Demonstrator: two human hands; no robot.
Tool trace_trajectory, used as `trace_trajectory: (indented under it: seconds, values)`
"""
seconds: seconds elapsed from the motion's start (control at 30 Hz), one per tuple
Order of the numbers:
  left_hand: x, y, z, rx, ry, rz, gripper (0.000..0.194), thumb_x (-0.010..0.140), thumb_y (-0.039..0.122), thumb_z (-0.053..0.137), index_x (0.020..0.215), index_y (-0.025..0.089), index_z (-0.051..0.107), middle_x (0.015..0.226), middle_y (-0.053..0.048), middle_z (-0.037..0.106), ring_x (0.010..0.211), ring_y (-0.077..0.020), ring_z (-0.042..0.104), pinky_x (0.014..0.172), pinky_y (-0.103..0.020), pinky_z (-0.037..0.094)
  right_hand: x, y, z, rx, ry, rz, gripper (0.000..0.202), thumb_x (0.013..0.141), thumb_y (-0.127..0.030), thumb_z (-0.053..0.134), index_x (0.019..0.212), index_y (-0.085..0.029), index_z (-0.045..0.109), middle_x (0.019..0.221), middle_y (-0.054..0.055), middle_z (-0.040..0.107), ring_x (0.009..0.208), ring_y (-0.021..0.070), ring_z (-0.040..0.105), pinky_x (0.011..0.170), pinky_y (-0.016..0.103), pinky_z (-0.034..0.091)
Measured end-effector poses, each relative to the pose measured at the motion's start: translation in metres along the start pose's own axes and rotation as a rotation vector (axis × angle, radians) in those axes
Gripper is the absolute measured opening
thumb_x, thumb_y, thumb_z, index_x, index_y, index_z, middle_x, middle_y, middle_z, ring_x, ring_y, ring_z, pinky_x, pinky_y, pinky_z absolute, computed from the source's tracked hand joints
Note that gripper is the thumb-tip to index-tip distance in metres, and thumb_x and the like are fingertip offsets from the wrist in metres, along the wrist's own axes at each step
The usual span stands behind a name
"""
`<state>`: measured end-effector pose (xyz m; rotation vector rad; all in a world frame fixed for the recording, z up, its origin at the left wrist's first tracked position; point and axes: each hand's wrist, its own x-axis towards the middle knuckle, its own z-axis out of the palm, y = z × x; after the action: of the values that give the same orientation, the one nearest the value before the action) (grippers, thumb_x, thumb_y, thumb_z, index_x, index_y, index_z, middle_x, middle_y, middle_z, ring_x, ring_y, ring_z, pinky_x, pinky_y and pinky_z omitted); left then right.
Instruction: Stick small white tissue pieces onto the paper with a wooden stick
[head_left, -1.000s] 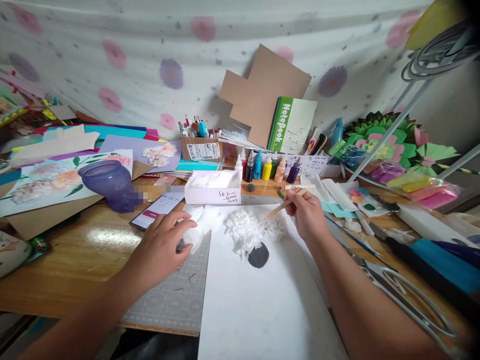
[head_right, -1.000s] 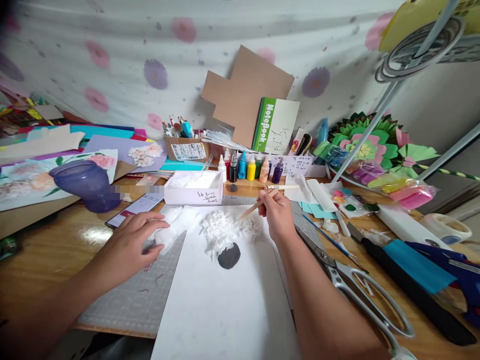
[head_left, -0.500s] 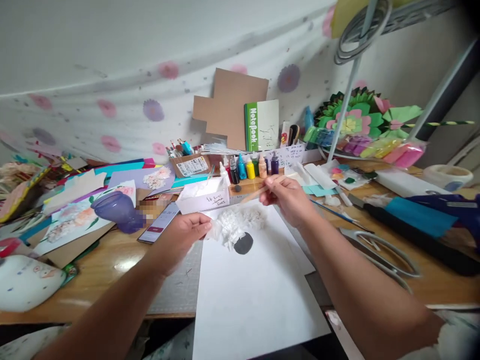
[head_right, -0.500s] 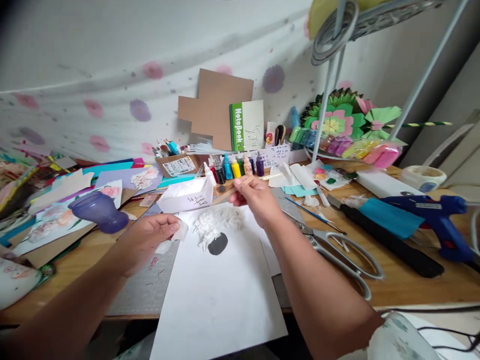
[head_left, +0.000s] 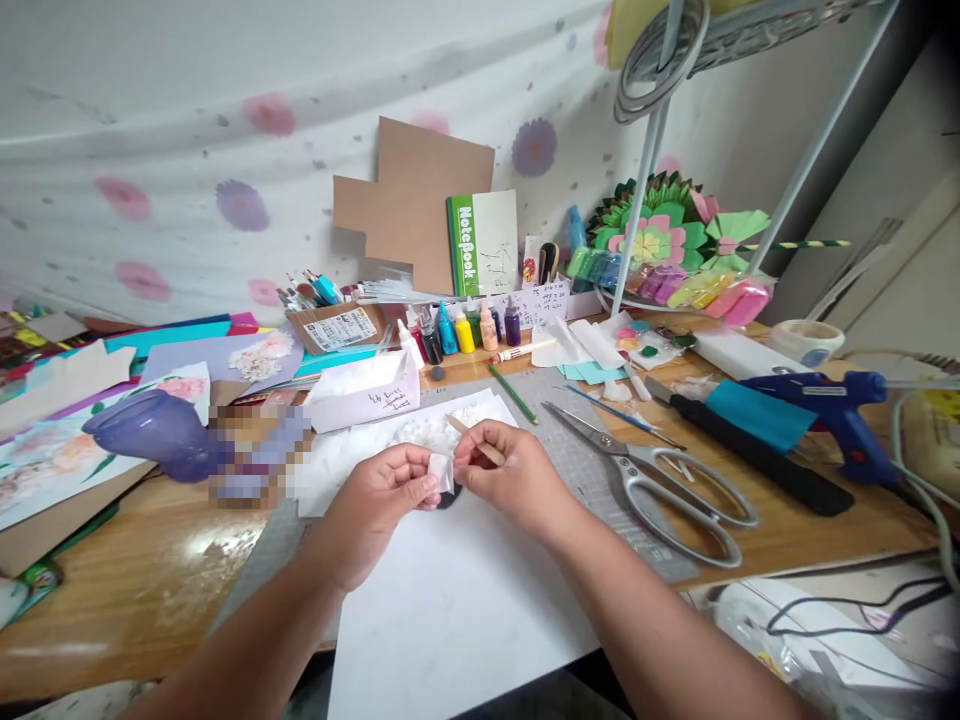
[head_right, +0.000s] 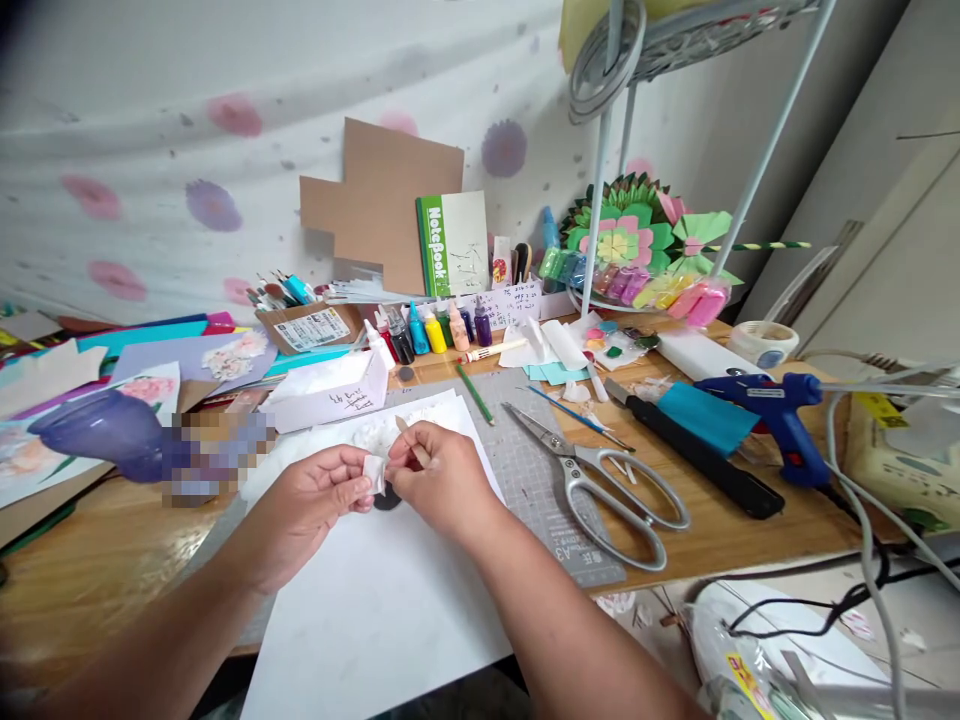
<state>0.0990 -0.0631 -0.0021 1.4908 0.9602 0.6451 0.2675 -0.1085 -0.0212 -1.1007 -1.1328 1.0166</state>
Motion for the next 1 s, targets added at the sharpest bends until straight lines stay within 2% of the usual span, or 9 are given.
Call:
trace_trajectory:
  seconds: [0.3,0.4,0.53,0.63,0.7,0.8,0.83,0.9,1.0]
  values:
    - [-0.010,-0.013,-0.016,-0.026,-0.030,0.008,0.020,0.074,0.028,0.067,0.089,0.017,0.058,0.073,0.001,0.060,0.068,-0.0114,0.055,0.067,-0.025,0.045,-0.009,-0.009,0.024,-0.194,0.004,-0.010,0.012,0.070,-0.028,0.063,0.074,-0.019,0.056,0.069,-0.001,0.059,0.063,0.0133,0.054,0.059,0.024,0.041]
    - [-0.005,-0.012,-0.034,0.082,-0.042,0.050,0.026,0.074,0.031,0.064,0.095,0.017,0.058,0.082,-0.002,0.062,0.074,-0.0149,0.058,0.068,-0.028,0.047,-0.005,-0.005,0.025,-0.330,0.039,-0.030,0.007,0.069,-0.023,0.060,0.071,-0.020,0.054,0.062,-0.004,0.055,0.056,0.0115,0.050,0.056,0.023,0.038]
    - [0.006,-0.012,-0.088,0.619,0.177,0.203,0.035,0.075,0.033,0.057,0.108,0.020,0.059,0.099,-0.008,0.062,0.090,-0.0253,0.060,0.082,-0.043,0.047,0.000,-0.001,0.012,-0.398,0.143,-0.014,0.009,0.070,-0.024,0.060,0.072,-0.020,0.053,0.063,-0.003,0.056,0.058,0.0125,0.052,0.056,0.023,0.038]
    - [0.003,-0.012,-0.110,1.054,0.407,0.432,0.034,0.074,0.037,0.059,0.105,0.023,0.065,0.125,-0.009,0.054,0.117,-0.0355,0.046,0.102,-0.054,0.030,-0.005,-0.003,0.008,-0.448,0.187,-0.001,0.010,0.071,-0.026,0.061,0.070,-0.020,0.053,0.060,-0.003,0.056,0.055,0.0126,0.051,0.054,0.023,0.038]
    - [-0.004,-0.012,-0.100,1.037,0.396,0.508,0.031,0.077,0.041,0.058,0.101,0.023,0.066,0.122,-0.008,0.055,0.116,-0.0319,0.047,0.102,-0.049,0.032,-0.011,-0.004,0.015,-0.479,0.175,0.003,0.009,0.071,-0.025,0.061,0.070,-0.020,0.054,0.060,-0.003,0.057,0.055,0.0126,0.053,0.054,0.022,0.039]
    - [-0.013,-0.014,-0.063,0.807,0.045,0.423,0.038,0.073,0.039,0.066,0.108,0.025,0.061,0.111,-0.003,0.060,0.100,-0.0218,0.056,0.087,-0.033,0.044,-0.020,-0.003,0.030,-0.581,0.134,-0.053,0.004,0.073,-0.021,0.060,0.072,-0.020,0.056,0.062,-0.003,0.059,0.056,0.0125,0.055,0.056,0.022,0.041]
    - [-0.014,-0.015,-0.051,0.760,-0.025,0.369,0.030,0.074,0.035,0.065,0.102,0.025,0.062,0.103,-0.001,0.062,0.093,-0.0195,0.057,0.081,-0.030,0.045,-0.023,-0.002,0.035,-0.630,0.121,-0.086,0.003,0.074,-0.019,0.059,0.072,-0.020,0.056,0.062,-0.003,0.060,0.056,0.0123,0.055,0.056,0.022,0.041]
    - [-0.011,-0.019,-0.035,0.714,-0.090,0.290,0.009,0.080,0.029,0.057,0.082,0.022,0.062,0.082,0.002,0.062,0.077,-0.0154,0.057,0.068,-0.025,0.043,-0.026,0.001,0.041,-0.721,0.097,-0.149,0.005,0.075,-0.016,0.058,0.072,-0.020,0.056,0.062,-0.003,0.060,0.055,0.0119,0.056,0.056,0.022,0.042]
    - [-0.005,-0.028,-0.033,0.725,-0.130,0.192,0.022,0.085,0.029,0.048,0.066,0.020,0.053,0.060,0.005,0.052,0.058,-0.0118,0.048,0.052,-0.023,0.031,-0.032,0.005,0.042,-0.756,0.085,-0.212,0.007,0.077,-0.015,0.060,0.081,-0.020,0.058,0.071,-0.002,0.064,0.063,0.0132,0.061,0.059,0.022,0.046]
